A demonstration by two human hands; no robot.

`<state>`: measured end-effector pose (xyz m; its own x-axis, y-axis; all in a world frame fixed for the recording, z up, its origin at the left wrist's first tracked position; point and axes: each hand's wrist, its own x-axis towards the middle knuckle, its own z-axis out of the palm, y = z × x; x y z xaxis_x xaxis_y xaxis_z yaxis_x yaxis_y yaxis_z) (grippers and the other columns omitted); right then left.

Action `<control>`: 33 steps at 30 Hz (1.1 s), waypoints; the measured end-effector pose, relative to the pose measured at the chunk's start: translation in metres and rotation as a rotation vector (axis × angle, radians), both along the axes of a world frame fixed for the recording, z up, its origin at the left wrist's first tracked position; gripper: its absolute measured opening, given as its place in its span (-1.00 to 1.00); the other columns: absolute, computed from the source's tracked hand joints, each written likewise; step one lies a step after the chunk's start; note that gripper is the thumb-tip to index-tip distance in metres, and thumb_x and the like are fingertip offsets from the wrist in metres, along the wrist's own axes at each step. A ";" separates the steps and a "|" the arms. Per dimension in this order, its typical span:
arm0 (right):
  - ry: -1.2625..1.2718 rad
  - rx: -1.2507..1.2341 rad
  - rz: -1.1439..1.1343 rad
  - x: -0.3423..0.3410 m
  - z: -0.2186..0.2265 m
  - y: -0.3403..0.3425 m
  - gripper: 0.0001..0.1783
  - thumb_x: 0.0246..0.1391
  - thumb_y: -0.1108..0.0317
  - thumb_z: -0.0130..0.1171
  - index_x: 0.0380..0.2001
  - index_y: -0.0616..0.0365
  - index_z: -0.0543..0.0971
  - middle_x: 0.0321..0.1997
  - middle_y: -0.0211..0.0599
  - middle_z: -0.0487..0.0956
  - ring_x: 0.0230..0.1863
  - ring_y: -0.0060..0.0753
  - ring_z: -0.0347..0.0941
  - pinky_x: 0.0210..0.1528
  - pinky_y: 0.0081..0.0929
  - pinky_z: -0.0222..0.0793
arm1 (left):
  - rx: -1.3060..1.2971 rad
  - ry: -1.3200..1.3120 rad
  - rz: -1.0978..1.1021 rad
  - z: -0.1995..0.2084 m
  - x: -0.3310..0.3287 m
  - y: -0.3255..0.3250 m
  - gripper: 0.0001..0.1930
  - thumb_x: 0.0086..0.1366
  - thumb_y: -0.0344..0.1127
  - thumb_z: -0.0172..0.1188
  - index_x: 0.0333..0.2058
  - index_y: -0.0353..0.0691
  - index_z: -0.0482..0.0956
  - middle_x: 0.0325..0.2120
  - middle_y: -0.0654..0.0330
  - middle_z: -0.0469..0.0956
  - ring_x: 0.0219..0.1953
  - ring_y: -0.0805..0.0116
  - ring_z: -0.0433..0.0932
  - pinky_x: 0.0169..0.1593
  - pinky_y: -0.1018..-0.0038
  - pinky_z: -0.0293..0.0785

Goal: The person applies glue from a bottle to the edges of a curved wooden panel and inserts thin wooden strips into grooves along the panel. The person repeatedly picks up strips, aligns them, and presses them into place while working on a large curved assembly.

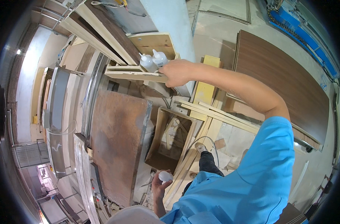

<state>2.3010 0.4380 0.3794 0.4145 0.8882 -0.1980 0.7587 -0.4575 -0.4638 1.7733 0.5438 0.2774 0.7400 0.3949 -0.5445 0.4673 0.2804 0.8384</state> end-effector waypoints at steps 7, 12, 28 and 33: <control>-0.100 -0.193 -0.048 -0.001 0.000 0.029 -0.70 0.12 0.28 0.24 -0.23 0.32 0.72 -0.29 0.08 0.76 -0.25 0.03 0.75 -0.15 -0.03 0.66 | 0.049 0.011 -0.012 -0.013 -0.009 -0.010 -0.36 0.09 -0.52 0.61 0.18 -0.26 0.61 0.09 0.18 0.69 0.13 0.37 0.63 0.27 0.34 0.51; 0.079 -0.277 -0.076 0.016 0.004 0.037 -0.66 0.10 0.20 0.31 -0.27 0.33 0.71 -0.36 0.08 0.73 -0.43 -0.01 0.73 -0.30 -0.10 0.68 | 0.069 0.025 -0.052 -0.020 -0.004 -0.017 -0.33 0.09 -0.50 0.62 0.21 -0.24 0.59 0.06 0.19 0.72 0.16 0.34 0.63 0.32 0.31 0.47; 0.082 -0.490 -0.082 0.024 0.020 0.074 -0.72 -0.10 0.40 0.29 -0.36 0.44 0.56 -0.62 -0.09 0.52 -0.73 -0.30 0.42 -0.72 -0.23 0.17 | 0.076 -0.222 -0.002 -0.022 -0.007 -0.043 -0.33 0.06 -0.35 0.67 0.19 -0.18 0.65 0.13 0.24 0.67 0.24 0.24 0.57 0.38 0.24 0.40; 0.005 -0.462 -0.046 0.029 0.026 0.076 -0.77 -0.13 0.42 0.29 -0.39 0.36 0.56 -0.67 -0.22 0.47 -0.74 -0.36 0.39 -0.73 -0.26 0.13 | 0.009 -0.242 0.149 -0.025 -0.042 -0.047 -0.33 0.05 -0.40 0.67 0.18 -0.17 0.65 0.10 0.26 0.69 0.25 0.29 0.56 0.41 0.28 0.35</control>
<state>2.3303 0.5137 0.4057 0.4497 0.6872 -0.5706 0.7311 -0.6502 -0.2068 1.7315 0.4966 0.2520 0.7814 0.5132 -0.3551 0.2071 0.3235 0.9233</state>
